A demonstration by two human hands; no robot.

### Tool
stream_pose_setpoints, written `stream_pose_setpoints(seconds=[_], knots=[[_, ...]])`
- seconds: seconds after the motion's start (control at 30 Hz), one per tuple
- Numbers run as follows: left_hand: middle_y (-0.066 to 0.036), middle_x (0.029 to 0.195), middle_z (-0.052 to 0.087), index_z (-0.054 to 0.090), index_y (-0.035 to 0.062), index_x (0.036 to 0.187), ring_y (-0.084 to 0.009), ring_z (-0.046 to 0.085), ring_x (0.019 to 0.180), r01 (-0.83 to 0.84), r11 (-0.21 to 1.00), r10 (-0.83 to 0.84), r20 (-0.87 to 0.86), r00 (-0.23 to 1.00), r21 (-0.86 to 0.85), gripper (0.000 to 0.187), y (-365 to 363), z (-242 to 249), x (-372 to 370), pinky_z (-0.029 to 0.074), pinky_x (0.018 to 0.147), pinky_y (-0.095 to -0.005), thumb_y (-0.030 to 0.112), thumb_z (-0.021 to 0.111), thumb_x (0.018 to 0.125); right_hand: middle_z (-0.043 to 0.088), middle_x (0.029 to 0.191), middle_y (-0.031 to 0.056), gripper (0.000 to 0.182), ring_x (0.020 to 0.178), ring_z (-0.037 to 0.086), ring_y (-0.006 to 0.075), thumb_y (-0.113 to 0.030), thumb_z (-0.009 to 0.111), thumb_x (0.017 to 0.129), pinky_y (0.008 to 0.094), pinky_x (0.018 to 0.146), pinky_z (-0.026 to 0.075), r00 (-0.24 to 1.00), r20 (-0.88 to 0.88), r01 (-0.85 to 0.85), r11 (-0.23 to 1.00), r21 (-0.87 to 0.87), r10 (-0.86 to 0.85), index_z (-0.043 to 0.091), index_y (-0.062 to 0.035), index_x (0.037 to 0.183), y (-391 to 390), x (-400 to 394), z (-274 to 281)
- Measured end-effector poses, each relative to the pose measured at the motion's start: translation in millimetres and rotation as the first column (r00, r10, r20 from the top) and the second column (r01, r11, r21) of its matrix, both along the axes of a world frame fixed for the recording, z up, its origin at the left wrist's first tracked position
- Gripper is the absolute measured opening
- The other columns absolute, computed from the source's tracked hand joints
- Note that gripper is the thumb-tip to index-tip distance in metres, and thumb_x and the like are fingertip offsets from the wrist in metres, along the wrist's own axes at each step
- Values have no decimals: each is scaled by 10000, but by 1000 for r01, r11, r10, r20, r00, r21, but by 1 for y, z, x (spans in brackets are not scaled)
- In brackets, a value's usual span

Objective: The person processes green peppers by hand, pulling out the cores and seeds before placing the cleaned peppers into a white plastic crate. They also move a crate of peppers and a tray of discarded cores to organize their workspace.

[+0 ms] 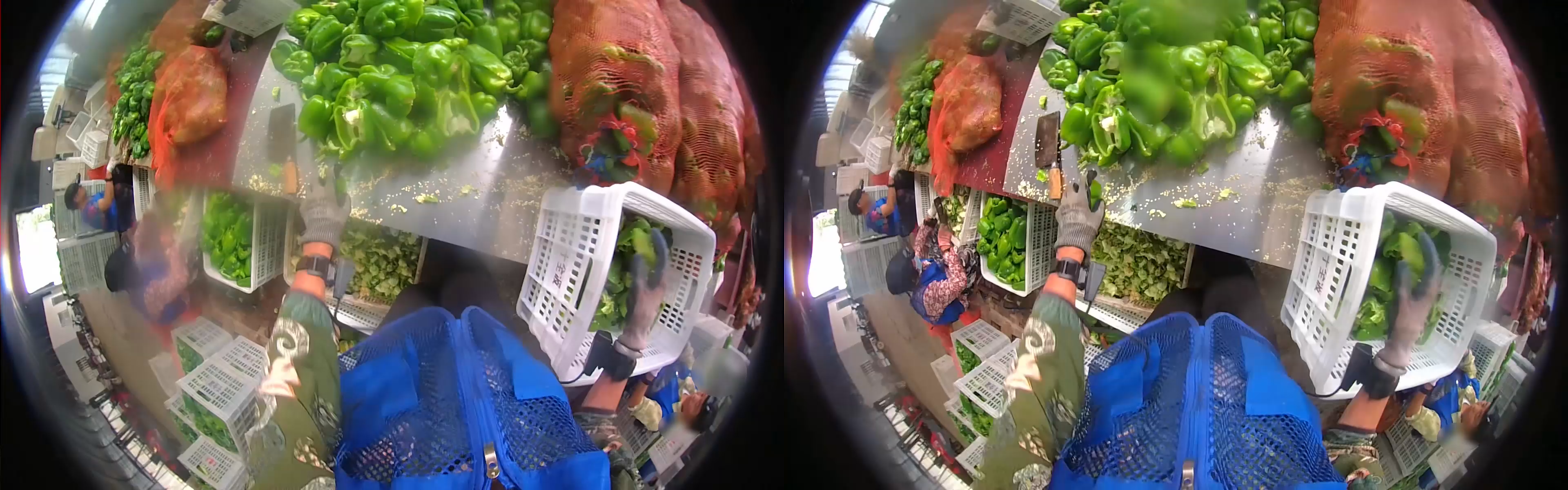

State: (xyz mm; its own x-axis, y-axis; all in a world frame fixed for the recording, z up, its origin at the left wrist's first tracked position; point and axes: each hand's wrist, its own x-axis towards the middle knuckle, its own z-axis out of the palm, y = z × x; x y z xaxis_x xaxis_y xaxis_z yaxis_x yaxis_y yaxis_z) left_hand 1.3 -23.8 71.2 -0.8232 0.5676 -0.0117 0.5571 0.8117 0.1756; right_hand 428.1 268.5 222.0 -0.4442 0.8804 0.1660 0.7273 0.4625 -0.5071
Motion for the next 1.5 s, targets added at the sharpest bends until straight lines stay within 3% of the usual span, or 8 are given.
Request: stream_pose_setpoints(seconds=[0.33, 0.43, 0.53, 0.7, 0.83, 1.17, 1.27, 1.5], knots=[[-57, 1102, 559, 493, 72, 1233, -141, 553, 992, -488, 486, -322, 667, 672, 726, 413, 31, 96, 81, 496, 833, -278, 262, 630, 894, 382, 1438, 132, 637, 1254, 423, 274, -250, 645, 887, 383, 1020, 397, 794, -591, -589, 425, -688, 142, 321, -138, 1424, -127, -183, 10], [-65, 1136, 524, 474, 69, 1241, -134, 533, 1012, -466, 437, -412, 632, 657, 769, 376, 34, 117, 106, 483, 836, -264, 270, 559, 935, 545, 1238, 151, 511, 1131, 534, 292, -307, 586, 919, 398, 943, 440, 619, -688, -698, 666, -262, 379, 413, -105, 1356, -162, -237, -76], [-82, 1143, 524, 451, 50, 1249, -157, 538, 1020, -610, 291, -456, 667, 589, 737, 380, 17, 123, 104, 482, 837, -267, 237, 556, 935, 566, 1173, 122, 493, 1007, 566, 238, -403, 542, 923, 374, 789, 508, 768, -609, -501, 405, -765, -201, 463, -93, 1298, -143, -233, -144], [-158, 1216, 537, 375, 9, 1336, -212, 546, 1069, 368, 806, -354, -120, 927, 463, 529, 11, 117, 117, 475, 914, -339, -30, 546, 837, 568, 1161, 90, 506, 1002, 573, 223, -445, 459, 952, 359, 760, 516, 645, -698, -739, -18, -674, -312, 474, -63, 1283, -167, -217, -53], [-163, 1208, 564, 371, 21, 1387, -201, 576, 1035, -327, 491, -625, 588, 514, 808, 491, 25, 144, 141, 467, 911, -314, 44, 532, 923, 572, 1203, 137, 487, 1031, 595, 233, -423, 429, 955, 464, 840, 518, 290, -760, -904, 95, -418, -582, 486, -65, 1280, -142, -218, -83], [-45, 970, 626, 592, 3, 1132, -104, 580, 890, -421, 692, -243, 739, 629, 586, 211, -10, 19, 71, 482, 810, -236, 56, 536, 936, 526, 1258, 198, 474, 1172, 525, 277, -185, 507, 905, 439, 981, 430, 196, -861, -708, 539, -455, -469, 411, -19, 1338, -52, -19, 21], [-129, 1060, 608, 569, 8, 1156, -229, 578, 979, -316, 880, 35, 615, 788, 355, 295, -36, -35, 47, 459, 863, -317, 147, 565, 896, 474, 1356, 145, 399, 1287, 409, 259, -186, 564, 895, 358, 1097, 263, 998, 13, 55, 998, -12, -54, 549, -38, 1266, -28, 31, 63], [-273, 1291, 488, 353, 37, 1388, -410, 508, 1163, -319, 947, 311, 353, 883, -36, 717, 64, -3, -18, 424, 981, -437, 363, 646, 821, 620, 1118, 132, 496, 1021, 594, 212, -386, 454, 937, 339, 907, 457, 624, -695, -171, 805, -568, -357, 564, 28, 1187, -63, -38, 40]])
